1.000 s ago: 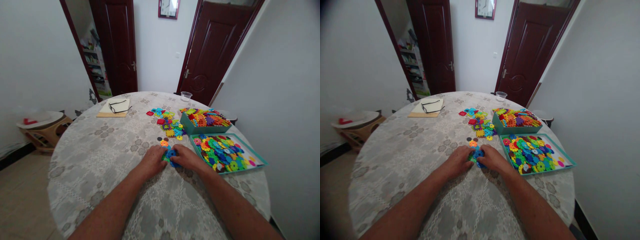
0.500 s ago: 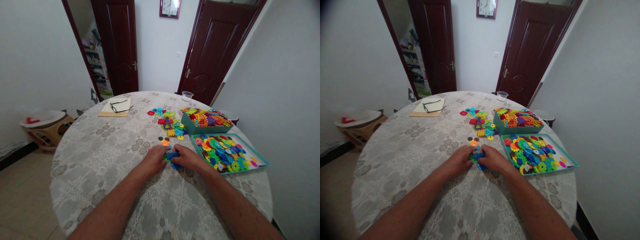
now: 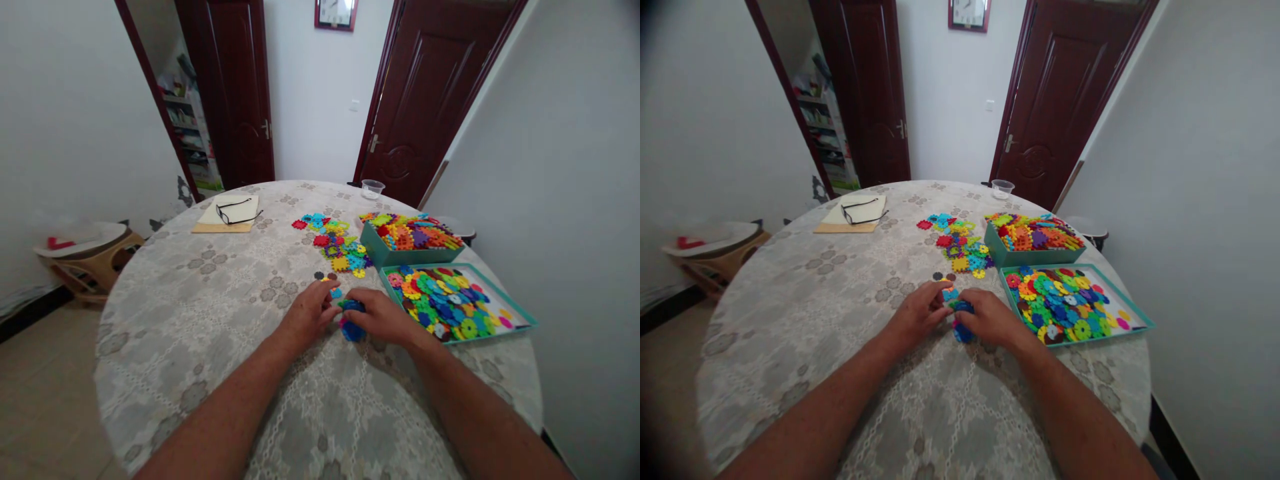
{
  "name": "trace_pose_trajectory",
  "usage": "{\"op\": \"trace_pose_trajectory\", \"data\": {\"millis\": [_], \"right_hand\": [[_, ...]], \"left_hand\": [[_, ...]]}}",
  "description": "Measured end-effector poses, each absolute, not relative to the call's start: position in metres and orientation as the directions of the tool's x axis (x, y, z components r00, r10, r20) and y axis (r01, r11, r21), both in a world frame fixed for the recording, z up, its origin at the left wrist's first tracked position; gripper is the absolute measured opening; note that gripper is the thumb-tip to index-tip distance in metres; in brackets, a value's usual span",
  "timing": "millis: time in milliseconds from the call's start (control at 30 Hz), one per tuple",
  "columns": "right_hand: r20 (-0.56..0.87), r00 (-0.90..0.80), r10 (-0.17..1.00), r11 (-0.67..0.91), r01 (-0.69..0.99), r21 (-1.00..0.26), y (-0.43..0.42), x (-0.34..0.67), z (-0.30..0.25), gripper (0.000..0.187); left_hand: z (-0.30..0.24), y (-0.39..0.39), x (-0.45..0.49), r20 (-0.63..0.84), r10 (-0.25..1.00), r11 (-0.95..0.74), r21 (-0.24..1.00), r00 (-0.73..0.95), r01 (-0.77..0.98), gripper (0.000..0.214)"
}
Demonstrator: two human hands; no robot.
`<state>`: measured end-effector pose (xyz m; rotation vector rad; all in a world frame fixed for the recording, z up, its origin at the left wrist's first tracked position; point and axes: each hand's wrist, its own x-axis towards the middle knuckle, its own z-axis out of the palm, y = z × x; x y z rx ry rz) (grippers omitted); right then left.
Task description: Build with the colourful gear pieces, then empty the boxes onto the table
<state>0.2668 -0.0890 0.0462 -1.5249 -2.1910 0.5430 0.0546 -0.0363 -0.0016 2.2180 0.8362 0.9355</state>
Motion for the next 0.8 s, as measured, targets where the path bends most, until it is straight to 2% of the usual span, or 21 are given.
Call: {"op": "trace_pose_trajectory", "data": {"millis": [67, 167, 300, 400, 500, 567, 633, 733, 800], "right_hand": [[0.166, -0.233, 0.958, 0.285, 0.827, -0.485, -0.089, 0.278, 0.057, 0.013], [0.212, -0.082, 0.974, 0.16, 0.91, -0.383, -0.093, 0.309, 0.077, 0.019], [0.139, 0.139, 0.981, -0.124, 0.986, -0.108, -0.103, 0.367, 0.091, 0.019], [0.15, 0.4, 0.904, -0.409, 0.912, 0.036, -0.112, 0.41, 0.086, 0.025], [0.249, 0.535, 0.807, -0.559, 0.829, 0.033, -0.115, 0.433, 0.08, 0.035], [0.328, 0.521, 0.788, -0.55, 0.835, -0.006, -0.113, 0.431, 0.082, 0.037], [0.341, 0.419, 0.841, -0.417, 0.905, -0.084, -0.109, 0.412, 0.087, 0.032], [0.216, 0.134, 0.967, -0.074, 0.961, -0.265, -0.104, 0.364, 0.091, 0.022], [0.083, -0.072, 0.994, 0.097, 0.924, -0.369, -0.104, 0.33, 0.086, 0.021]], "left_hand": [[-0.001, -0.036, 0.053, 0.411, 0.709, -0.664, 0.664, 0.574, 0.344, 0.043], [0.0, -0.039, 0.052, 0.37, 0.593, -0.753, 0.57, 0.715, 0.329, 0.048], [0.0, -0.044, 0.054, 0.283, 0.45, -0.832, 0.477, 0.847, 0.282, 0.058], [0.0, -0.045, 0.057, 0.255, 0.444, -0.842, 0.447, 0.859, 0.302, 0.05], [0.002, -0.044, 0.057, 0.235, 0.448, -0.841, 0.437, 0.863, 0.317, 0.034], [0.004, -0.044, 0.057, 0.226, 0.452, -0.839, 0.435, 0.863, 0.325, 0.03], [0.007, -0.045, 0.057, 0.216, 0.454, -0.836, 0.438, 0.864, 0.33, 0.027], [0.013, -0.048, 0.057, 0.206, 0.463, -0.828, 0.447, 0.862, 0.338, 0.022], [0.015, -0.05, 0.058, 0.194, 0.48, -0.821, 0.443, 0.856, 0.36, 0.021]]}}
